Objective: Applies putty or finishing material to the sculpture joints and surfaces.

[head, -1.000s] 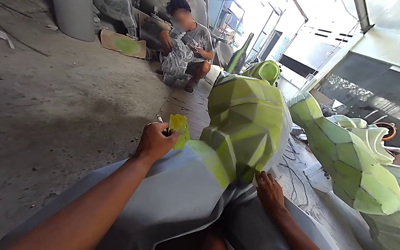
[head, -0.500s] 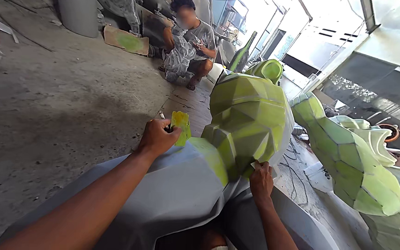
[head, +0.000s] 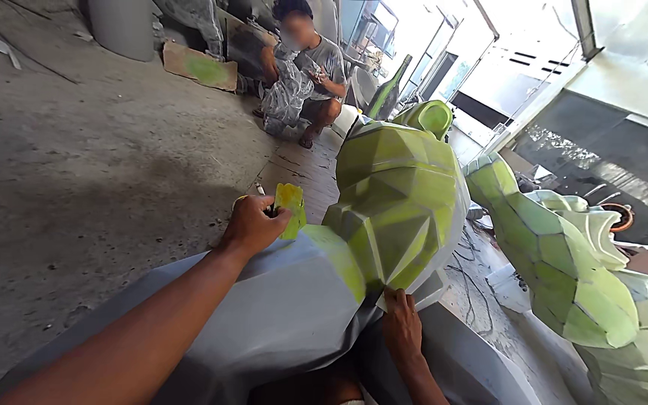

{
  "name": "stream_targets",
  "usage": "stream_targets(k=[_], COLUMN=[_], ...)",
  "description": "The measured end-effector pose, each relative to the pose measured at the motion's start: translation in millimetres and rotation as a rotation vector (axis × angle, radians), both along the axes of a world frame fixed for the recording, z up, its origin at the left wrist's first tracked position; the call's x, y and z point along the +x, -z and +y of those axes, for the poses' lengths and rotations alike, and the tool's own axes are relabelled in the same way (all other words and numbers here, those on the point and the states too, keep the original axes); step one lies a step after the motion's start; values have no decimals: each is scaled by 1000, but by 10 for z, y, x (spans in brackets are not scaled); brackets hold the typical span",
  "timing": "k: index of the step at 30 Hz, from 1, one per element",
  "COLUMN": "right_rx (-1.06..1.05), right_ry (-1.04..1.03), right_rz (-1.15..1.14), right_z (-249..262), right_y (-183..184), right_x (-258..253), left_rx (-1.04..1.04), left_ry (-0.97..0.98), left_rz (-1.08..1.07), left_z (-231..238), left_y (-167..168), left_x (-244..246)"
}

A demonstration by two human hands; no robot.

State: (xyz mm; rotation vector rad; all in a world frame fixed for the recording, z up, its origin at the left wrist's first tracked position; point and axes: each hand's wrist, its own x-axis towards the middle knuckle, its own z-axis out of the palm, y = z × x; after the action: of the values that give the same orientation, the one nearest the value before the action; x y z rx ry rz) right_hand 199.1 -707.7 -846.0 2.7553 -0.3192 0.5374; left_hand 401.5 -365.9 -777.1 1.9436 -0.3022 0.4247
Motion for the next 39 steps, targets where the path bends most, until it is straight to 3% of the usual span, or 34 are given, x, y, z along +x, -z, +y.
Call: stream_targets(k=[3, 7, 12, 15, 18, 23, 28, 32, 39], right_rx=[171, 137, -37, -170, -163, 15, -71, -244, -428], right_ry=[-97, -91, 47, 9, -71, -171, -280, -200, -84], right_rz=[-55, -200, -47, 34, 93, 99, -25, 63, 156], right_z=[-203, -544, -682, -691, -724, -993, -1177, -1139, -1172], right_y=[-398, -856, -761, -669, -693, -1173, -1583, -1481, -1142], right_x=[55, 288, 403, 299, 143, 254, 601, 696, 402], left_rx=[-5, -2, -3, -4, 4, 3, 7, 3, 5], left_ry=[7, 10, 7, 7, 5, 19, 12, 0, 8], left_rz=[12, 22, 38, 28, 27, 25, 21, 16, 14], left_z=[-6, -4, 5, 8, -7, -12, -10, -7, 1], left_y=[-2, 0, -8, -5, 12, -12, 4, -4, -3], left_x=[5, -12, -24, -15, -18, -27, -11, -14, -15])
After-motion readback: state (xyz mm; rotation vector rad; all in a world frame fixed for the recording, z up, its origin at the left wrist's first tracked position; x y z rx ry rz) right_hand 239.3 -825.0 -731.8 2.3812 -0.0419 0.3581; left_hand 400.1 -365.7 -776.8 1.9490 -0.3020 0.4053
